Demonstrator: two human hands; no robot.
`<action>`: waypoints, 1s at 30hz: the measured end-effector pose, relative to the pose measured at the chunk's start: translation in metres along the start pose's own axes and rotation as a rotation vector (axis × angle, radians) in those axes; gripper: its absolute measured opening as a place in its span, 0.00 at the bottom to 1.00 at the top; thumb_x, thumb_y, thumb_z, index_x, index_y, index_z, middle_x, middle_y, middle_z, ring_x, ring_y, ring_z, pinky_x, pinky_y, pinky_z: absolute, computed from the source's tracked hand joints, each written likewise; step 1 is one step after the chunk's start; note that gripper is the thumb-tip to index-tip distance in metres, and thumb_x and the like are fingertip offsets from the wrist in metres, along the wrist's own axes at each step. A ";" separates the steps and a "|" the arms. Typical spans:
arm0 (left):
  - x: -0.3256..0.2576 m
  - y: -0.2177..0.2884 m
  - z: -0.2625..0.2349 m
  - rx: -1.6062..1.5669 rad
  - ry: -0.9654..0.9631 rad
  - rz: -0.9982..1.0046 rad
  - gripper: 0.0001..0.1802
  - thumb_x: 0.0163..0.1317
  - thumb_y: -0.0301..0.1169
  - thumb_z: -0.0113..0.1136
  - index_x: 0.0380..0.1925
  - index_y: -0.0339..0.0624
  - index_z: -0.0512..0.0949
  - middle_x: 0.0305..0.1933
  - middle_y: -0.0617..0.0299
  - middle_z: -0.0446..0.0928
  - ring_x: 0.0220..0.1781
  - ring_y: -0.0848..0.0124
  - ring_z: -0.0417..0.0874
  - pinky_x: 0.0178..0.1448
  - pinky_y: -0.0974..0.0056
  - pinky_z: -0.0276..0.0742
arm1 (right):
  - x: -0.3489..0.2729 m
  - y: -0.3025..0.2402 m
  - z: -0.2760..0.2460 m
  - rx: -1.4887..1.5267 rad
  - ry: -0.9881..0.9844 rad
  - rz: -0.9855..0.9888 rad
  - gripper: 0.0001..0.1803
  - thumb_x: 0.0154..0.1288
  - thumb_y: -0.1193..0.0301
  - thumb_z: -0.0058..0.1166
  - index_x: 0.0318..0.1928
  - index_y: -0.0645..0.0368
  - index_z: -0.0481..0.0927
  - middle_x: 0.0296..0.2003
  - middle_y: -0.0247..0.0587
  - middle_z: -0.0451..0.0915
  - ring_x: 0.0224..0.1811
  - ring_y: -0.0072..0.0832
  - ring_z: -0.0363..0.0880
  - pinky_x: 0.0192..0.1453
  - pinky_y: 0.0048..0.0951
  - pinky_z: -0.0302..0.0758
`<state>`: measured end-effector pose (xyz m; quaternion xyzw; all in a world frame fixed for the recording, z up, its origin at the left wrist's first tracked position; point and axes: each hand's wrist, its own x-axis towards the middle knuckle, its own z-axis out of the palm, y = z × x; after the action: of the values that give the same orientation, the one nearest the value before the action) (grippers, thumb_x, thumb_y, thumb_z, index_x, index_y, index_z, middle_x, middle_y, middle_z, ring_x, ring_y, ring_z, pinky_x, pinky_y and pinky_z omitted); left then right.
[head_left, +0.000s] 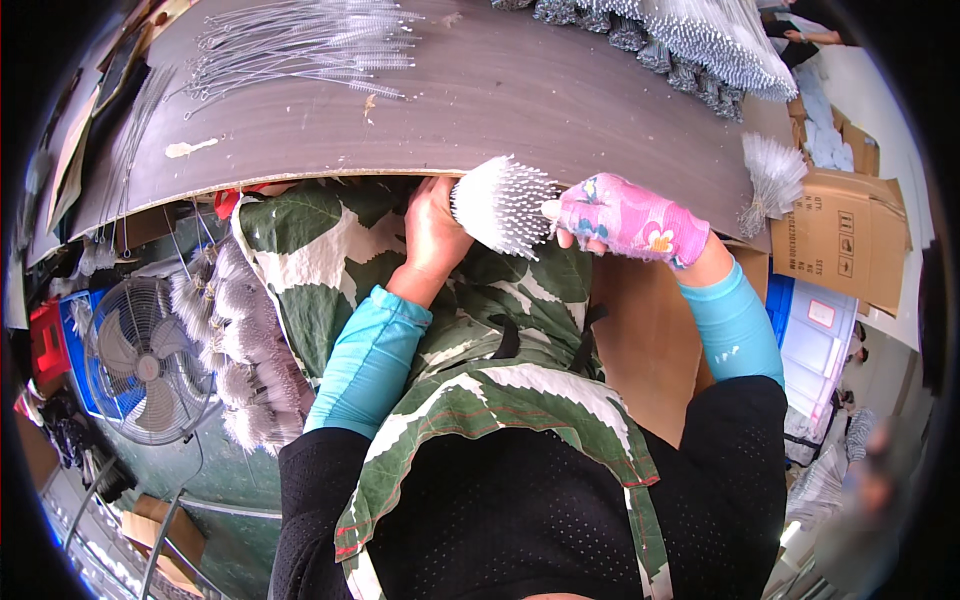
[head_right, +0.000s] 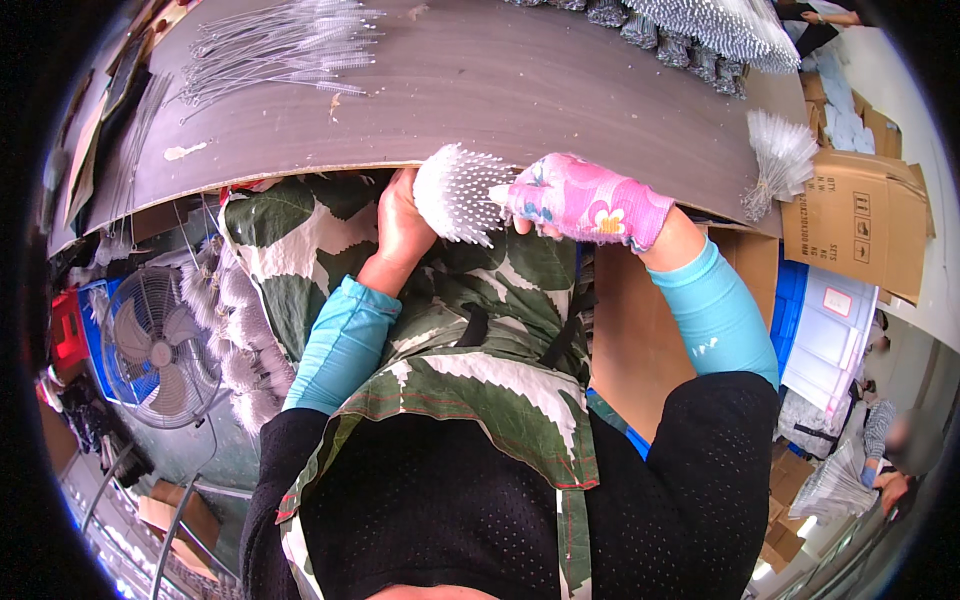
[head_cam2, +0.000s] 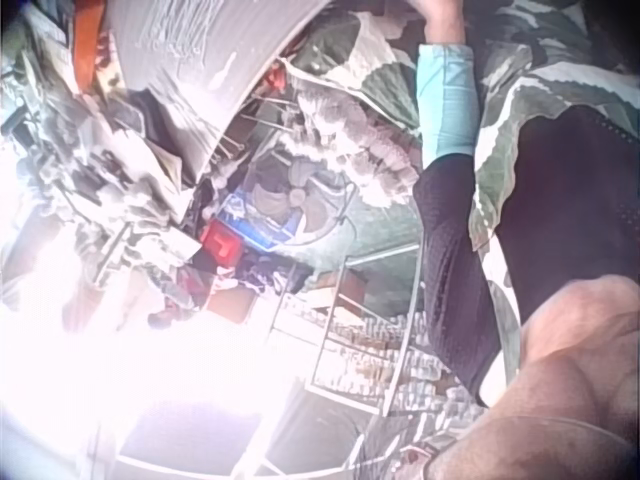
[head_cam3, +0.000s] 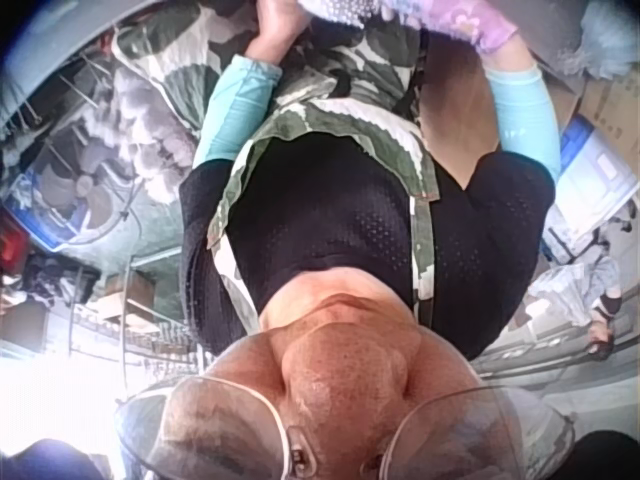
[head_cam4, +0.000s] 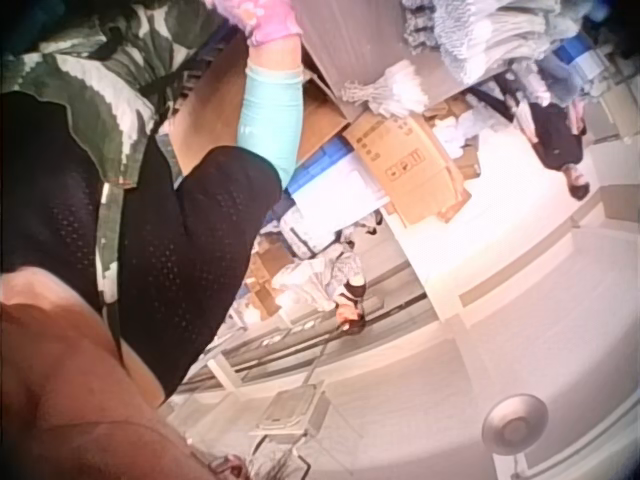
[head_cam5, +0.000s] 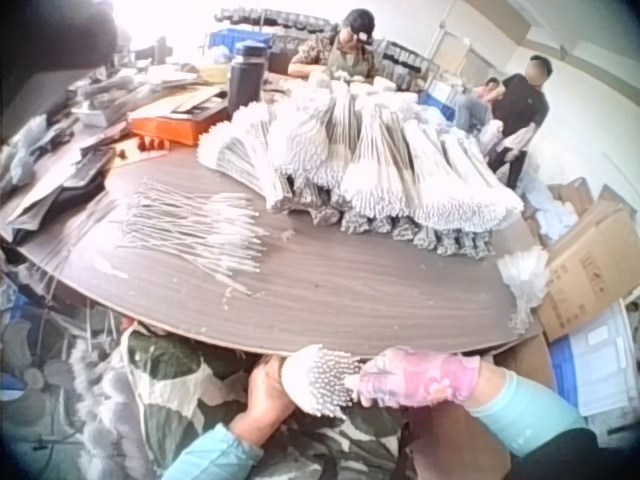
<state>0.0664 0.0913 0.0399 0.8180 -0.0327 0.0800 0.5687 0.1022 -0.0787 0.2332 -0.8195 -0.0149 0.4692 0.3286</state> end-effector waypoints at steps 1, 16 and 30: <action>0.000 0.000 0.000 0.001 0.004 0.010 0.19 0.44 0.31 0.67 0.39 0.42 0.77 0.41 0.49 0.78 0.45 0.51 0.78 0.48 0.55 0.74 | 0.002 0.001 0.000 0.001 -0.001 0.000 0.23 0.64 0.51 0.49 0.24 0.58 0.79 0.15 0.26 0.70 0.18 0.13 0.65 0.23 0.19 0.61; 0.001 0.000 0.001 0.021 -0.020 0.014 0.19 0.44 0.32 0.67 0.38 0.41 0.77 0.41 0.49 0.78 0.45 0.50 0.78 0.49 0.54 0.74 | -0.005 -0.006 -0.003 0.034 -0.031 0.038 0.23 0.65 0.52 0.50 0.27 0.60 0.80 0.20 0.29 0.76 0.19 0.17 0.68 0.26 0.23 0.67; 0.000 0.001 0.000 0.051 0.004 0.012 0.19 0.44 0.33 0.67 0.37 0.42 0.77 0.40 0.51 0.78 0.44 0.51 0.78 0.48 0.54 0.74 | 0.004 -0.005 0.006 -0.104 0.037 0.024 0.24 0.63 0.52 0.52 0.24 0.62 0.79 0.17 0.33 0.73 0.19 0.21 0.69 0.27 0.27 0.67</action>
<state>0.0662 0.0908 0.0405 0.8320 -0.0342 0.0858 0.5471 0.1012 -0.0703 0.2309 -0.8441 -0.0235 0.4564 0.2804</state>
